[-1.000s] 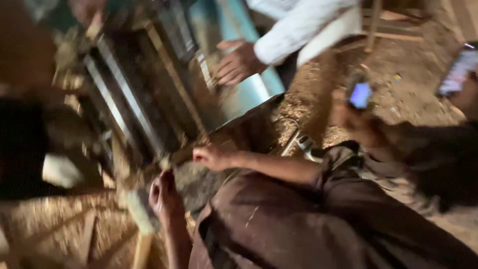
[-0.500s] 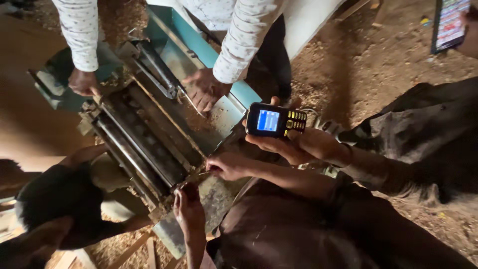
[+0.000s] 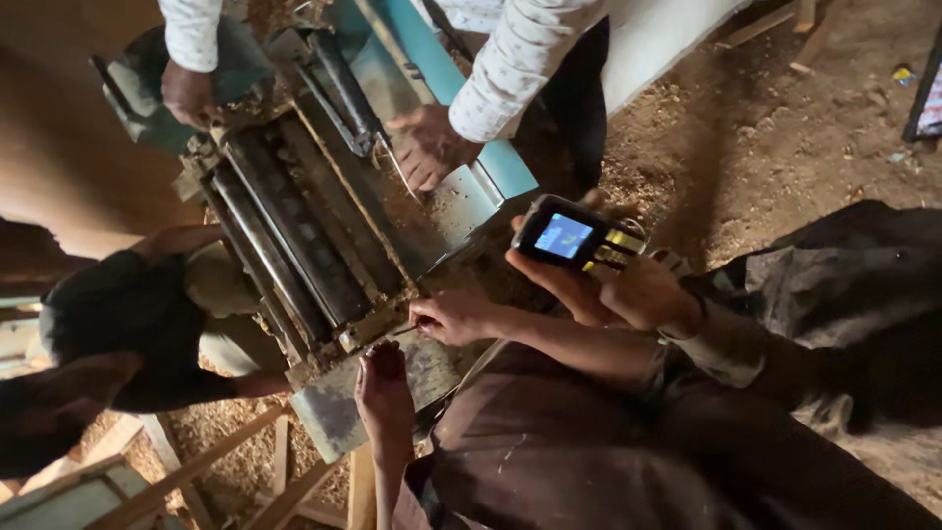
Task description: The person stands at a woodworking machine with rollers and handles small wooden pieces, reaching toward the machine bed and adjusting pieces near the rollers while other people stand close by. At the end the person holds and turns a small object in both hands.
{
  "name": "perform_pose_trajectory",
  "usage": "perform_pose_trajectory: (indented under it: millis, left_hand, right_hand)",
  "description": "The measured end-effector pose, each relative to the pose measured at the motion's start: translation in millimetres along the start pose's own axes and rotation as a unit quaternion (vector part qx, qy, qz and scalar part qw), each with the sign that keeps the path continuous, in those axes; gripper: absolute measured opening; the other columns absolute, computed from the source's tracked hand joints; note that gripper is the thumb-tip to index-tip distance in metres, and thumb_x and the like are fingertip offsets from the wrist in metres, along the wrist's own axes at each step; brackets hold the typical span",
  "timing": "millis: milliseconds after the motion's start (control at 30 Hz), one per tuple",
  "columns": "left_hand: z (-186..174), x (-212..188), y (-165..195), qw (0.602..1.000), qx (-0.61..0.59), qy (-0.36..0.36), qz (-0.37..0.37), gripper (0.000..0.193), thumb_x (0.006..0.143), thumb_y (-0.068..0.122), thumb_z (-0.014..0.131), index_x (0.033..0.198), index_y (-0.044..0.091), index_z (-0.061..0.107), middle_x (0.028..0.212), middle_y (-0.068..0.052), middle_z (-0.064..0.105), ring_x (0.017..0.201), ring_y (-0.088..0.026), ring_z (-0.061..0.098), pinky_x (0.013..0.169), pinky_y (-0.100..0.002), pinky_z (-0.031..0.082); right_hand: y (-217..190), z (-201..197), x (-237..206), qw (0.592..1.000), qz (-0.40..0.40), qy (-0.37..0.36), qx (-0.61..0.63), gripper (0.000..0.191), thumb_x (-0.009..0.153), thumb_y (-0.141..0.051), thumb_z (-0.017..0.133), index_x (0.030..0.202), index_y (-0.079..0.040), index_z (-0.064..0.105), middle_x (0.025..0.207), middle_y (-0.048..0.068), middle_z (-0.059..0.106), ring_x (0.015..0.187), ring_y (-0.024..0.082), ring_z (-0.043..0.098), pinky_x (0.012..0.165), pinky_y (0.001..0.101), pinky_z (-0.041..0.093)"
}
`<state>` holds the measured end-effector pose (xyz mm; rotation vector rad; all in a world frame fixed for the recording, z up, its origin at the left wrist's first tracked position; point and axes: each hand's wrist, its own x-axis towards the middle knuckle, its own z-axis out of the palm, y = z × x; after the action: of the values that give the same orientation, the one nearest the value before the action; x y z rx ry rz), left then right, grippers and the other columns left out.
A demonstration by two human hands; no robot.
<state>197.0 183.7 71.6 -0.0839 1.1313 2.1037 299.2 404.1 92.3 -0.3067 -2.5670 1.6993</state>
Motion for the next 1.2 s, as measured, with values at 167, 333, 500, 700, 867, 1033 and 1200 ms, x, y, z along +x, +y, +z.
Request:
perform_pose_trajectory:
  millis: [167, 333, 500, 700, 867, 1033, 1200]
  left_hand:
    - [-14.5, -9.4, -7.6, 0.999, -0.035, -0.004, -0.005, 0.033, 0.112, 0.025, 0.05, 0.122, -0.001, 0.068, 0.122, -0.016, 0.071, 0.117, -0.031, 0.065, 0.111, -0.045, 0.045]
    - [-18.4, -15.9, -15.7, 0.999, -0.041, -0.007, -0.019, 0.036, 0.11, 0.028, 0.048, 0.119, 0.0, 0.069, 0.121, -0.014, 0.073, 0.116, -0.03, 0.065, 0.111, -0.045, 0.043]
    - [-24.8, -13.3, -25.8, 0.997, -0.073, -0.019, 0.002, 0.037, 0.112, 0.029, 0.05, 0.115, -0.002, 0.07, 0.115, -0.015, 0.073, 0.113, -0.03, 0.066, 0.112, -0.047, 0.045]
    - [-32.5, -21.3, -24.2, 0.993, -0.1, 0.051, 0.022, 0.029, 0.107, 0.023, 0.054, 0.112, -0.001, 0.07, 0.11, -0.014, 0.074, 0.106, -0.027, 0.068, 0.101, -0.043, 0.051]
    - [-42.8, -37.3, -23.1, 0.991, -0.107, 0.072, 0.044, 0.027, 0.108, 0.022, 0.056, 0.112, -0.001, 0.07, 0.109, -0.014, 0.073, 0.105, -0.026, 0.069, 0.101, -0.042, 0.052]
    - [-62.0, -55.3, -25.3, 0.981, -0.163, 0.078, 0.073, 0.019, 0.109, 0.019, 0.059, 0.11, 0.002, 0.069, 0.111, -0.012, 0.072, 0.109, -0.026, 0.068, 0.106, -0.043, 0.051]
    - [-81.6, -73.0, -16.4, 0.977, -0.128, 0.172, 0.022, 0.027, 0.104, 0.028, 0.056, 0.11, 0.003, 0.067, 0.111, -0.012, 0.072, 0.108, -0.026, 0.069, 0.1, -0.043, 0.052]
  right_hand:
    - [-2.4, 4.7, -3.8, 1.0, 0.004, -0.006, -0.011, 0.018, 0.093, -0.024, 0.069, 0.108, -0.015, 0.067, 0.085, 0.012, 0.075, 0.076, 0.033, 0.074, 0.069, 0.048, 0.056]
    - [-1.6, 6.7, -10.4, 0.999, -0.028, -0.003, -0.025, 0.017, 0.091, -0.023, 0.069, 0.107, -0.015, 0.068, 0.083, 0.012, 0.075, 0.076, 0.032, 0.074, 0.069, 0.0474, 0.056]
    - [-1.2, 7.9, -12.2, 0.998, -0.04, 0.0, -0.043, 0.017, 0.092, -0.02, 0.069, 0.106, -0.012, 0.068, 0.086, 0.013, 0.075, 0.078, 0.031, 0.075, 0.07, 0.0452, 0.057]
    - [-4.0, 11.2, -9.9, 0.999, -0.03, -0.013, 0.02, 0.018, 0.093, -0.018, 0.07, 0.106, -0.005, 0.07, 0.087, 0.014, 0.076, 0.072, 0.024, 0.077, 0.067, 0.0377, 0.059]
    - [20.5, 9.5, 0.9, 0.999, 0.018, 0.036, 0.026, 0.012, 0.096, -0.013, 0.065, 0.104, -0.004, 0.068, 0.083, 0.014, 0.076, 0.074, 0.023, 0.077, 0.066, 0.0369, 0.06]
    - [56.0, 17.1, 31.0, 0.985, -0.083, 0.087, -0.122, 0.007, 0.094, -0.008, 0.068, 0.099, -0.003, 0.07, 0.091, 0.016, 0.073, 0.084, 0.036, 0.071, 0.073, 0.0444, 0.056]
    - [67.7, 42.1, 69.9, 0.98, -0.055, 0.059, -0.183, 0.008, 0.096, -0.013, 0.069, 0.097, -0.005, 0.072, 0.091, 0.016, 0.073, 0.085, 0.038, 0.071, 0.072, 0.048, 0.055]
